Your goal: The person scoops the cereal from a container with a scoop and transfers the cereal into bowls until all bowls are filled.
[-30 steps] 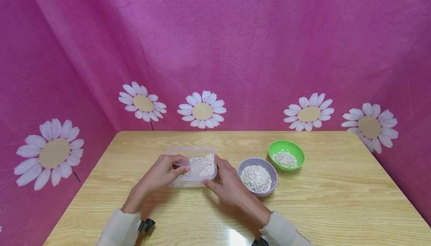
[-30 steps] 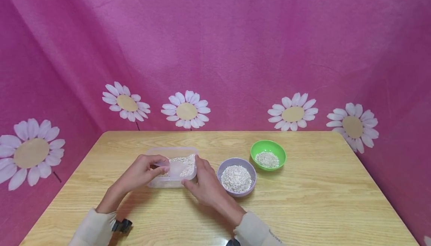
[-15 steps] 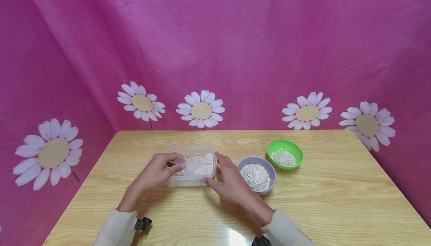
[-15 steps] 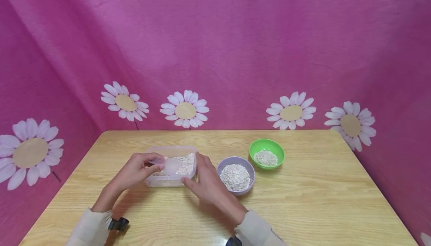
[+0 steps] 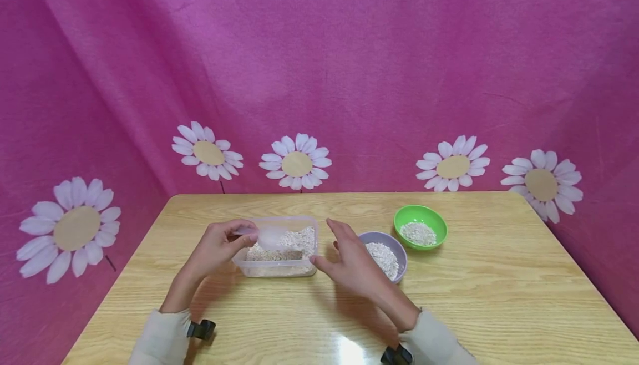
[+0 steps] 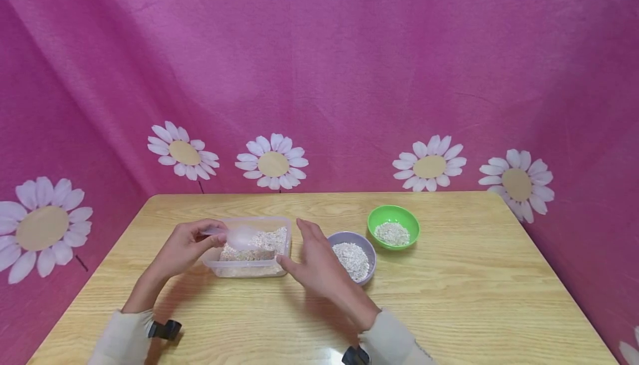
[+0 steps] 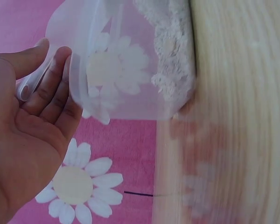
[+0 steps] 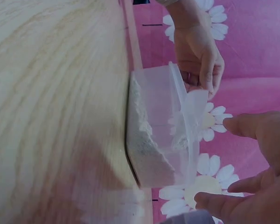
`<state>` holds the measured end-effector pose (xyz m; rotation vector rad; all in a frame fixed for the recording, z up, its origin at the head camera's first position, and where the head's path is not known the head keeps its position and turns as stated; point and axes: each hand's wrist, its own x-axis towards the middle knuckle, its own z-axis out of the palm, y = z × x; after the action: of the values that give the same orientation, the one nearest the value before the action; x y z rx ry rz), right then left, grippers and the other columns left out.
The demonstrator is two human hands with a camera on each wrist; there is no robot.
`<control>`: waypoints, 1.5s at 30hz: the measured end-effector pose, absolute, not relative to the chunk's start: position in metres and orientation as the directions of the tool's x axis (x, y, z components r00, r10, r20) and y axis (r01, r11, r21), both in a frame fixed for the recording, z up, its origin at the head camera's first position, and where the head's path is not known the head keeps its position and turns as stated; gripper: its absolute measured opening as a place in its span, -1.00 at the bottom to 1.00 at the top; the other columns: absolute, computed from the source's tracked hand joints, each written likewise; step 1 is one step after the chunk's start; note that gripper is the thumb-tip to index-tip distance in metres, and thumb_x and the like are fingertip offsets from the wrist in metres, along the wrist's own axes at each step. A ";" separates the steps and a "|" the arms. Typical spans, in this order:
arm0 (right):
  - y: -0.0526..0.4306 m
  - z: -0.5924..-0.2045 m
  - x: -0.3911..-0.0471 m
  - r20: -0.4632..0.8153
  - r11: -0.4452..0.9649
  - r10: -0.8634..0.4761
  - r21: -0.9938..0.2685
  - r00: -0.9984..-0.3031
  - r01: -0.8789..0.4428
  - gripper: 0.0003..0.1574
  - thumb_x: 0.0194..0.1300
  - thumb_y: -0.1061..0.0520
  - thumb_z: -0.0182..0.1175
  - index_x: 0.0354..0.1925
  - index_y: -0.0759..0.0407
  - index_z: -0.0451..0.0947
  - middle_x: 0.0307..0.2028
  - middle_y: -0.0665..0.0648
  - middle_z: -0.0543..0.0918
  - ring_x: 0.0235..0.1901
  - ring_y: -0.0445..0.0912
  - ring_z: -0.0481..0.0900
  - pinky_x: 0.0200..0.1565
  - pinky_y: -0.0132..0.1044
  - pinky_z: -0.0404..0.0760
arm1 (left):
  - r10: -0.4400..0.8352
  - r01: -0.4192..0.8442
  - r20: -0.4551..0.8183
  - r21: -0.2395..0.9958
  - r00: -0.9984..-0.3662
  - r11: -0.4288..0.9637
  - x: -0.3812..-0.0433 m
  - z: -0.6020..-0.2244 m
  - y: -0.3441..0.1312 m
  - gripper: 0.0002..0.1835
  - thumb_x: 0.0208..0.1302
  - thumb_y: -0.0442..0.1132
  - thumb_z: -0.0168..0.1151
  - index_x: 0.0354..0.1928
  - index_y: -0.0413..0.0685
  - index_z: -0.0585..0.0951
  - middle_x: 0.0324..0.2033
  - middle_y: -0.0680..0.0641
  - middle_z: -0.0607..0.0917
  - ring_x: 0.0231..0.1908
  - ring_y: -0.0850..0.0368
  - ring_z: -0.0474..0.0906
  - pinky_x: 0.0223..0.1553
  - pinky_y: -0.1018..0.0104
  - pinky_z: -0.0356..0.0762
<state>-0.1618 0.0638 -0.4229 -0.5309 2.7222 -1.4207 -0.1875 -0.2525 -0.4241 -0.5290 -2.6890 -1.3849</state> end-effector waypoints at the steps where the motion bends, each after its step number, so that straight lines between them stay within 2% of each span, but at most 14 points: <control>1: 0.065 -0.422 -0.162 0.133 0.528 -0.306 -0.801 -0.943 -0.284 0.09 0.40 -0.03 0.47 0.62 0.34 0.18 0.56 0.31 0.36 0.29 0.33 0.63 0.32 0.10 0.64 | 0.262 0.331 0.221 0.783 -0.940 0.527 -0.187 -0.423 -0.254 -0.83 0.47 -0.28 0.39 -0.01 -0.21 0.75 -0.23 -0.19 0.86 -0.23 0.16 0.81 -0.15 0.35 0.73; 6: 0.072 -0.419 -0.165 0.128 0.524 -0.291 -0.808 -0.948 -0.270 0.06 0.40 -0.04 0.47 0.63 0.28 0.20 0.57 0.29 0.36 0.31 0.36 0.62 0.31 0.10 0.65 | 0.217 0.319 0.241 0.814 -0.946 0.485 -0.187 -0.419 -0.262 -0.81 0.48 -0.34 0.36 0.03 -0.29 0.73 -0.23 -0.26 0.84 -0.26 0.29 0.79 -0.10 0.27 0.78; 15: 0.082 -0.417 -0.167 0.138 0.534 -0.295 -0.797 -0.946 -0.283 0.03 0.40 -0.02 0.45 0.62 0.26 0.23 0.57 0.30 0.37 0.30 0.39 0.62 0.29 0.11 0.66 | 0.164 0.336 0.293 0.831 -0.942 0.444 -0.187 -0.418 -0.265 -0.82 0.49 -0.40 0.33 0.03 -0.35 0.72 -0.22 -0.29 0.82 -0.26 0.36 0.75 -0.10 0.42 0.74; 20: 0.093 -0.417 -0.169 0.135 0.593 -0.291 -0.751 -0.947 -0.289 0.01 0.42 -0.06 0.43 0.62 0.24 0.24 0.53 0.25 0.42 0.15 0.19 0.69 0.20 0.05 0.66 | 0.159 0.347 0.308 0.850 -0.938 0.397 -0.190 -0.418 -0.257 -0.80 0.50 -0.42 0.30 0.05 -0.41 0.69 -0.26 -0.35 0.81 -0.29 0.36 0.75 -0.11 0.46 0.73; 24: 0.106 -0.417 -0.171 0.139 0.646 -0.277 -0.705 -0.951 -0.292 0.00 0.44 -0.10 0.41 0.61 0.26 0.26 0.51 0.28 0.44 0.12 0.11 0.68 0.26 0.11 0.61 | 0.161 0.339 0.299 0.866 -0.940 0.367 -0.194 -0.417 -0.246 -0.79 0.51 -0.42 0.30 0.07 -0.42 0.68 -0.25 -0.38 0.80 -0.29 0.33 0.77 -0.09 0.47 0.72; 28: 0.121 -0.420 -0.172 0.153 0.656 -0.264 -0.695 -0.952 -0.294 -0.02 0.44 -0.07 0.40 0.58 0.32 0.28 0.52 0.36 0.42 0.25 0.21 0.67 0.32 0.19 0.59 | 0.156 0.321 0.284 0.882 -0.946 0.345 -0.199 -0.417 -0.233 -0.77 0.51 -0.41 0.29 0.10 -0.42 0.67 -0.20 -0.40 0.80 -0.26 0.28 0.79 -0.09 0.46 0.73; 34: 0.144 -0.423 -0.174 0.193 0.642 -0.249 -0.701 -0.949 -0.310 -0.05 0.43 0.00 0.42 0.56 0.38 0.29 0.51 0.43 0.41 0.29 0.34 0.63 0.36 0.25 0.55 | 0.157 0.322 0.287 0.898 -0.945 0.299 -0.206 -0.416 -0.208 -0.74 0.53 -0.39 0.29 0.11 -0.45 0.67 -0.18 -0.41 0.80 -0.25 0.37 0.74 -0.08 0.43 0.74; 37: 0.153 -0.423 -0.174 0.219 0.660 -0.238 -0.679 -0.946 -0.323 -0.06 0.41 0.00 0.44 0.53 0.40 0.32 0.45 0.45 0.48 0.22 0.33 0.67 0.29 0.25 0.60 | 0.155 0.322 0.287 0.897 -0.945 0.303 -0.210 -0.416 -0.195 -0.76 0.51 -0.36 0.32 0.09 -0.39 0.70 -0.20 -0.38 0.82 -0.25 0.25 0.77 -0.12 0.43 0.72; 39: 0.159 -0.423 -0.174 0.229 0.674 -0.226 -0.665 -0.947 -0.321 -0.06 0.40 0.00 0.46 0.52 0.40 0.33 0.29 0.42 0.59 0.10 0.25 0.70 0.21 0.20 0.64 | 0.160 0.326 0.289 0.892 -0.944 0.314 -0.212 -0.415 -0.186 -0.77 0.51 -0.34 0.33 0.08 -0.34 0.72 -0.22 -0.35 0.82 -0.22 0.07 0.80 -0.15 0.44 0.70; 42: 0.167 -0.424 -0.175 0.237 0.688 -0.213 -0.653 -0.948 -0.317 -0.06 0.39 0.00 0.47 0.52 0.39 0.34 0.27 0.43 0.60 0.14 0.28 0.66 0.23 0.23 0.61 | 0.175 0.340 0.298 0.882 -0.939 0.325 -0.216 -0.413 -0.173 -0.78 0.51 -0.32 0.34 0.08 -0.28 0.73 -0.22 -0.31 0.83 -0.16 -0.22 0.81 -0.21 0.44 0.68; 44: 0.172 -0.424 -0.176 0.232 0.684 -0.213 -0.658 -0.949 -0.314 -0.05 0.40 0.01 0.46 0.52 0.40 0.32 0.31 0.46 0.57 0.22 0.34 0.63 0.27 0.25 0.61 | 0.187 0.345 0.297 0.881 -0.936 0.325 -0.218 -0.414 -0.165 -0.78 0.51 -0.30 0.35 0.08 -0.25 0.74 -0.22 -0.29 0.84 -0.14 -0.25 0.81 -0.25 0.44 0.64; 45: 0.175 -0.425 -0.176 0.226 0.674 -0.214 -0.670 -0.950 -0.311 -0.05 0.41 0.02 0.46 0.53 0.41 0.31 0.40 0.49 0.49 0.31 0.39 0.58 0.31 0.27 0.59 | 0.191 0.348 0.299 0.879 -0.935 0.327 -0.219 -0.415 -0.161 -0.79 0.50 -0.30 0.36 0.07 -0.23 0.74 -0.21 -0.27 0.85 -0.15 -0.19 0.82 -0.27 0.43 0.63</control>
<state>-0.1757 0.1746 -0.4247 -0.4719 2.9900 -1.2368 -0.2193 -0.1614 -0.4145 -0.4988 -2.4404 -1.6724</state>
